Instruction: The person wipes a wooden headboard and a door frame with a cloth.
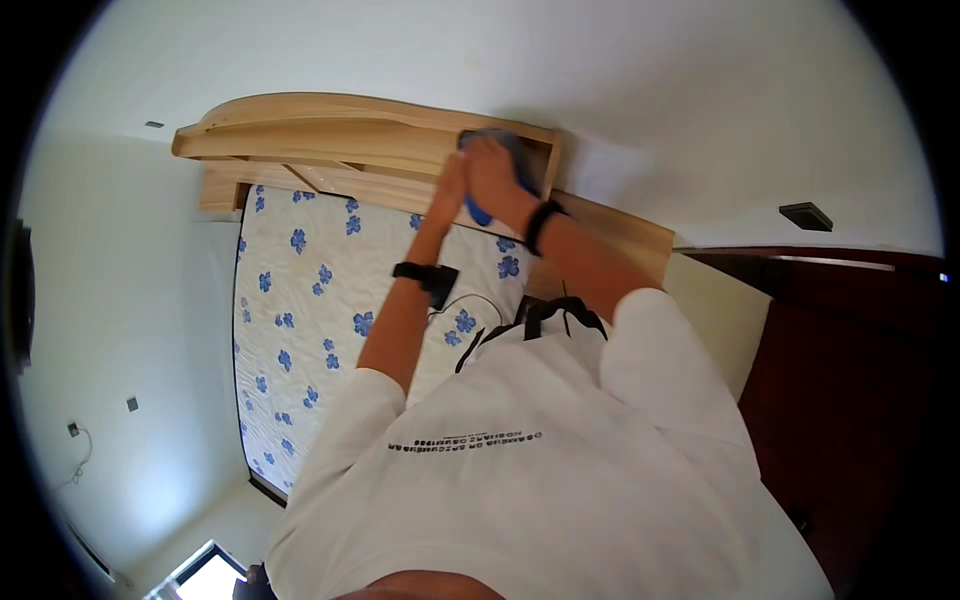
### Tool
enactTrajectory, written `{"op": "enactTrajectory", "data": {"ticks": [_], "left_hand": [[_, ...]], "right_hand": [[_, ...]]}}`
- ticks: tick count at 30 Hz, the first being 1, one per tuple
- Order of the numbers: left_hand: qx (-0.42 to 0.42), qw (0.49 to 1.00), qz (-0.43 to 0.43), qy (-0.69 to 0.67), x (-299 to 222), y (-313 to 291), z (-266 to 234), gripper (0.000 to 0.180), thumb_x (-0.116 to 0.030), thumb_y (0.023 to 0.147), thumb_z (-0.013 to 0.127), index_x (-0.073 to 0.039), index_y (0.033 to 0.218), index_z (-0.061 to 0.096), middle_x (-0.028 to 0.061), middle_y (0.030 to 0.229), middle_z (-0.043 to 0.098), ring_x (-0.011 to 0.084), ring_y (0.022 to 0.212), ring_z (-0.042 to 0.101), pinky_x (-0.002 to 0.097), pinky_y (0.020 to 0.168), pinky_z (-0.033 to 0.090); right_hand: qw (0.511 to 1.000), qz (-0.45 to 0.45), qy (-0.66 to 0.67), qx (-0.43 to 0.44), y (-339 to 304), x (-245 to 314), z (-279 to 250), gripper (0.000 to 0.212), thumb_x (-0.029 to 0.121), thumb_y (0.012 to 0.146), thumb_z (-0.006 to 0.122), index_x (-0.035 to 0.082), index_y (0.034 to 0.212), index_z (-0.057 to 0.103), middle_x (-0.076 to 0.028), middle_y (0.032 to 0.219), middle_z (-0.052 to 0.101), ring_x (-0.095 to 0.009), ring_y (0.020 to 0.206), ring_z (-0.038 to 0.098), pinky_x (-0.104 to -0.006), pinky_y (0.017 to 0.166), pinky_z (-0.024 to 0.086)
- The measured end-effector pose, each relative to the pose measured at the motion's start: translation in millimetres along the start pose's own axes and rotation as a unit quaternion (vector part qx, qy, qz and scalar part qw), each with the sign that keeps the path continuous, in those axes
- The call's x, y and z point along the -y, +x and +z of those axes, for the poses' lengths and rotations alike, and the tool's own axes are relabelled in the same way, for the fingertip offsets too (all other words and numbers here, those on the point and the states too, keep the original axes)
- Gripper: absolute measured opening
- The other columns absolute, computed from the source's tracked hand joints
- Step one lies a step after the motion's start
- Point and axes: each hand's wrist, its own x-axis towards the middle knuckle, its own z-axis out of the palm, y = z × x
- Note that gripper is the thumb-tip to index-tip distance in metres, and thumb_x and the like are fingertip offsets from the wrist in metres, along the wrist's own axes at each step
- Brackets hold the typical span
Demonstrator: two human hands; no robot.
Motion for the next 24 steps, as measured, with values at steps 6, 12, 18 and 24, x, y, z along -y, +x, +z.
{"op": "enactTrajectory", "data": {"ticks": [6, 12, 18, 24], "left_hand": [[0.244, 0.969, 0.003, 0.044, -54.8, 8.1, 71.3, 0.033, -0.016, 0.088, 0.06, -0.005, 0.119, 0.054, 0.0129, 0.113, 0.057, 0.0283, 0.111, 0.056, 0.0383, 0.097, 0.044], [0.276, 0.936, 0.118, 0.185, -51.0, -3.0, 111.3, 0.051, -0.001, 0.074, 0.063, -0.009, 0.122, 0.048, 0.0163, 0.12, 0.054, 0.0414, 0.11, 0.055, 0.0477, 0.084, 0.05], [0.231, 0.925, 0.134, 0.271, -70.6, 55.2, 87.9, 0.052, 0.003, 0.073, 0.061, -0.01, 0.121, 0.048, 0.0159, 0.131, 0.049, 0.0447, 0.1, 0.058, 0.0503, 0.081, 0.05], [0.177, 0.922, 0.224, 0.262, -30.1, 39.7, 85.6, 0.05, 0.003, 0.075, 0.059, -0.017, 0.12, 0.054, 0.0137, 0.131, 0.051, 0.043, 0.096, 0.06, 0.0501, 0.077, 0.052]], "right_hand": [[0.991, 0.032, -0.118, -0.046, -93.7, -69.7, -38.0, 0.032, 0.016, 0.077, 0.064, 0.007, 0.107, 0.064, -0.007, 0.112, 0.055, -0.027, 0.106, 0.052, -0.043, 0.087, 0.042], [0.988, 0.072, -0.122, -0.058, -111.3, -108.3, -23.4, 0.027, 0.016, 0.079, 0.064, 0.01, 0.105, 0.063, -0.011, 0.11, 0.054, -0.03, 0.103, 0.056, -0.0436, 0.081, 0.046], [0.975, 0.222, -0.029, 0.012, -31.0, -102.1, -21.1, 0.024, 0.013, 0.087, 0.056, 0.009, 0.111, 0.058, -0.018, 0.11, 0.053, -0.036, 0.095, 0.063, -0.045, 0.079, 0.053], [0.942, 0.228, 0.197, -0.149, -60.6, -75.0, 26.4, 0.038, 0.019, 0.084, 0.058, 0.013, 0.122, 0.055, -0.015, 0.127, 0.054, -0.037, 0.1, 0.063, -0.0492, 0.08, 0.053]]}}
